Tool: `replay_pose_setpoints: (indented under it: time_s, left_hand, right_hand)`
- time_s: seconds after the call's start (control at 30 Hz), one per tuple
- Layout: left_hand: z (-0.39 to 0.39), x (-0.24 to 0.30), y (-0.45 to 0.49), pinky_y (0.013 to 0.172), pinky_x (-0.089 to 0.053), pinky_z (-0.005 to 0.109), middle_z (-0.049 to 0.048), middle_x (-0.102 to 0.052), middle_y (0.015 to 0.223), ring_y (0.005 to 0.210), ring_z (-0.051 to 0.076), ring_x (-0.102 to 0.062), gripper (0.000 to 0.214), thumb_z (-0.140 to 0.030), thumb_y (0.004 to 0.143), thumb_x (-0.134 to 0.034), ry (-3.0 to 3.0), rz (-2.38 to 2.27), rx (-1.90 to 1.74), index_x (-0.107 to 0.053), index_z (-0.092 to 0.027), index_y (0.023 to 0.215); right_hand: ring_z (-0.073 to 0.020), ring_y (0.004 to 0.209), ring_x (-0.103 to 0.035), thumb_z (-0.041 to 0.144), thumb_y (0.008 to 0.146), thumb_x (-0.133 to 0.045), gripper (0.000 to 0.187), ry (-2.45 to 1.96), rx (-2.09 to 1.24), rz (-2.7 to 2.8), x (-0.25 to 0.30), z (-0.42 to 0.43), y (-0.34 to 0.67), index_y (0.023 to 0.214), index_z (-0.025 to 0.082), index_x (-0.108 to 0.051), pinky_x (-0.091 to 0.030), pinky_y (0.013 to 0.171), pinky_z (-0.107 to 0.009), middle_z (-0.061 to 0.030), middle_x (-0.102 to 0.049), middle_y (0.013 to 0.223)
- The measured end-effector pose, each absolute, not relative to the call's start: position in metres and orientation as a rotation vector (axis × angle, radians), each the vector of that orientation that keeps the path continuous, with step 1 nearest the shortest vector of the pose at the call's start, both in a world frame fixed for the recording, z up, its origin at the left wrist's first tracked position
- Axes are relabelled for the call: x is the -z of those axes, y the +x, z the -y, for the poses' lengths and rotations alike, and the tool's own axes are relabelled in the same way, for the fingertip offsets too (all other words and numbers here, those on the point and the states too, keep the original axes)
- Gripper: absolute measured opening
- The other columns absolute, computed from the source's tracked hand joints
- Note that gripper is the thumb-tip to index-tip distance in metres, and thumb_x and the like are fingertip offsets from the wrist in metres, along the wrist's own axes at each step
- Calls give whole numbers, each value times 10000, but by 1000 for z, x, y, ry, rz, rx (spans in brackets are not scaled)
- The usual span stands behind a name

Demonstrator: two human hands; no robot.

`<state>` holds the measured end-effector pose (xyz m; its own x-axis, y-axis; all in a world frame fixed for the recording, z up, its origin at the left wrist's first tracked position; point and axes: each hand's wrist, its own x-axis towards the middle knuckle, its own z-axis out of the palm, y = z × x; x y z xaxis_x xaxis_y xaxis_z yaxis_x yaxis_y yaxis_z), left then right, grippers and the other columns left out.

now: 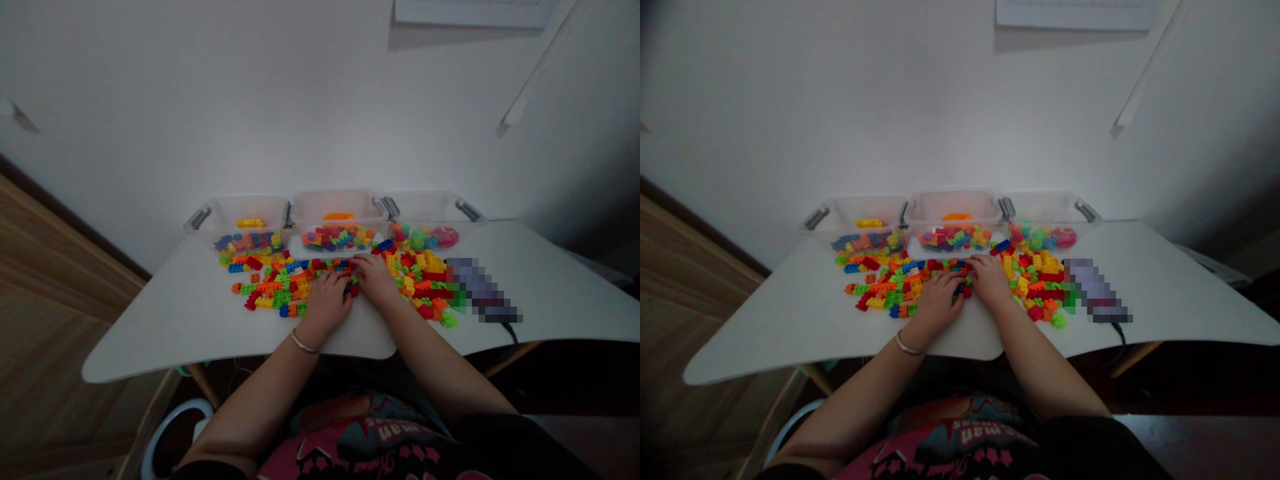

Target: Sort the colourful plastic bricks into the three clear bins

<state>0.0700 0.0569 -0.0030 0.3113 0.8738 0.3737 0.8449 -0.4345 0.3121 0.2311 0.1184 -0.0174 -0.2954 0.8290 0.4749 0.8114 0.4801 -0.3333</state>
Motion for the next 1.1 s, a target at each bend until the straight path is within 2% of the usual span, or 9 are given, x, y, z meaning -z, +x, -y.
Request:
replay_pose_setpoints:
  time_s: [0.2, 0.47, 0.6, 0.8, 0.97, 1.1]
  left_hand:
    - [-57, 3, 71, 1037, -440, 453, 65, -634, 1285, 1193, 275, -514, 299, -223, 856, -591, 2522, -1667, -771, -646, -193, 1148]
    - [-56, -3, 76, 997, -434, 494, 112, -617, 1294, 1173, 299, -522, 321, -249, 894, -543, 2706, -1666, -628, -611, -175, 1199]
    - [-66, -21, 72, 1010, -433, 471, 108, -633, 1263, 1162, 292, -545, 363, -322, 887, -581, 2643, -1725, -532, -606, -184, 1222]
    - [-98, -35, 66, 951, -471, 411, 99, -670, 1157, 1087, 260, -587, 294, -290, 932, -509, 2690, -1669, -460, -625, -171, 1174]
    - [-102, -18, 64, 959, -470, 435, 108, -623, 1254, 1145, 266, -549, 249, -280, 920, -527, 2727, -1605, -553, -654, -187, 1113]
    - [-101, -9, 61, 1019, -449, 419, 107, -600, 1292, 1193, 259, -518, 278, -271, 901, -554, 2732, -1518, -611, -646, -175, 1145]
  right_hand:
    - [-269, 1081, -568, 101, 832, -553, 328, -1434, 37, 2142, 9, -113, 231, 1119, 173, -693, -448, 990, -392, -89, -699, 1135]
    - [-263, 1032, -579, 151, 863, -568, 197, -1523, 81, 2139, 7, -113, 229, 1027, 176, -675, -437, 924, -359, -89, -707, 1059]
    - [-266, 1012, -587, 163, 872, -561, 182, -1543, 97, 2128, 7, -113, 228, 1019, 180, -668, -440, 900, -359, -85, -710, 1045]
    - [-289, 1010, -589, 160, 841, -580, 235, -1542, 131, 2136, 10, -117, 228, 1065, 173, -650, -453, 883, -393, -116, -701, 1049]
    - [-286, 985, -596, 164, 842, -579, 179, -1538, 104, 2111, 12, -119, 228, 1001, 207, -648, -459, 865, -398, -101, -705, 991]
    - [-287, 953, -604, 187, 842, -584, 114, -1565, 97, 2073, 10, -118, 228, 940, 211, -637, -464, 837, -397, -97, -701, 946]
